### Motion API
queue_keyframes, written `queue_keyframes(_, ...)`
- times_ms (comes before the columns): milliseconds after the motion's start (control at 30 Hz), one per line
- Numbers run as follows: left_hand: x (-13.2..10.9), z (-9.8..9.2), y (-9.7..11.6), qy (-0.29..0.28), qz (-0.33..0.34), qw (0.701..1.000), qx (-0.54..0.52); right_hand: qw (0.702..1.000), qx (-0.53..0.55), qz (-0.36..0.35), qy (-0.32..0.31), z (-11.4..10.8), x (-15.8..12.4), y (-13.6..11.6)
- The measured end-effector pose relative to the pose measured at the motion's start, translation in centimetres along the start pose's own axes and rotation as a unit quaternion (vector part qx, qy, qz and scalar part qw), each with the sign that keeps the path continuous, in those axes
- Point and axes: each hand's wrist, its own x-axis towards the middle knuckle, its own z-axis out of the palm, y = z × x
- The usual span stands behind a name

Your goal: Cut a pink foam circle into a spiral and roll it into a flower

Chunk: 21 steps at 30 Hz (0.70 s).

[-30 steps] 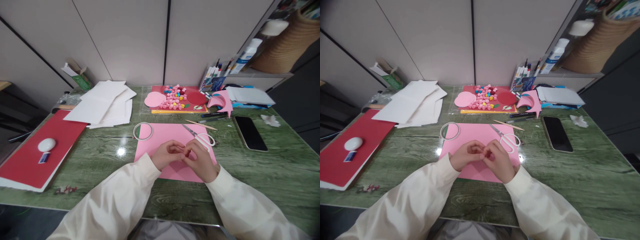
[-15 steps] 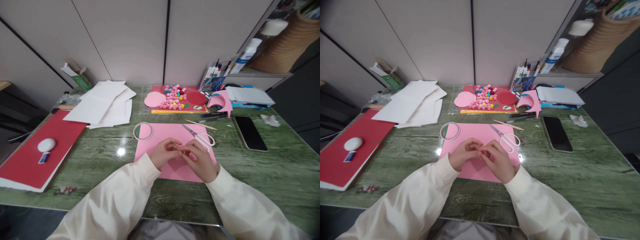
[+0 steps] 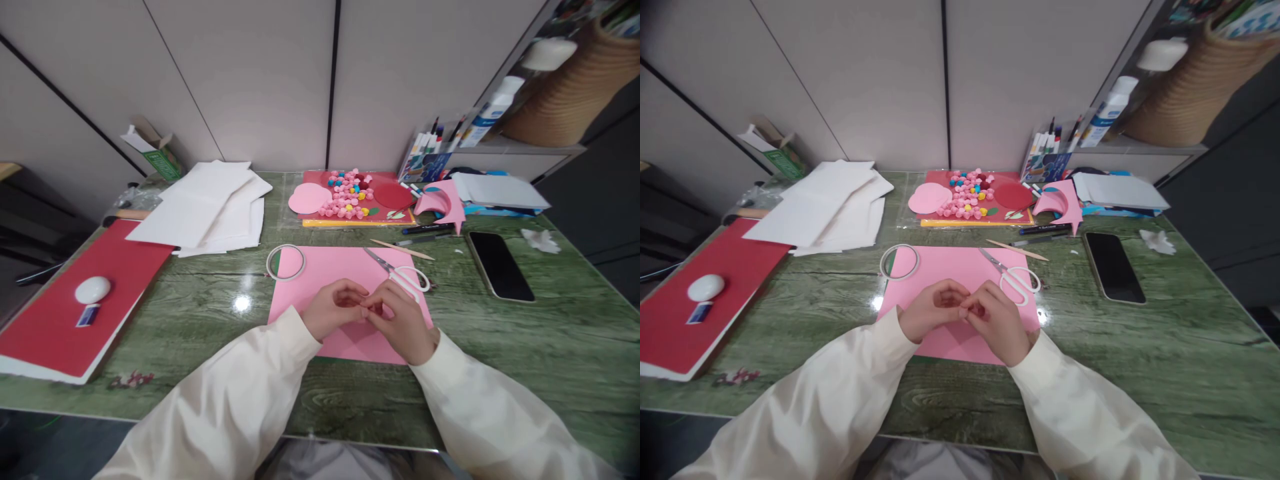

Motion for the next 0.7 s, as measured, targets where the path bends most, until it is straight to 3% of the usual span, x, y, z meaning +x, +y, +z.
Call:
queue_keyframes(367,0.02,-0.06,-0.32,-0.03,0.007,0.999,0.025,1.0,-0.012,0.001,-0.019,-0.07,0.06,-0.16)
queue_keyframes(700,0.06,-0.04,0.12,0.043,-0.03,0.996,-0.074,1.0,0.009,-0.018,0.005,-0.36,0.27,-0.37)
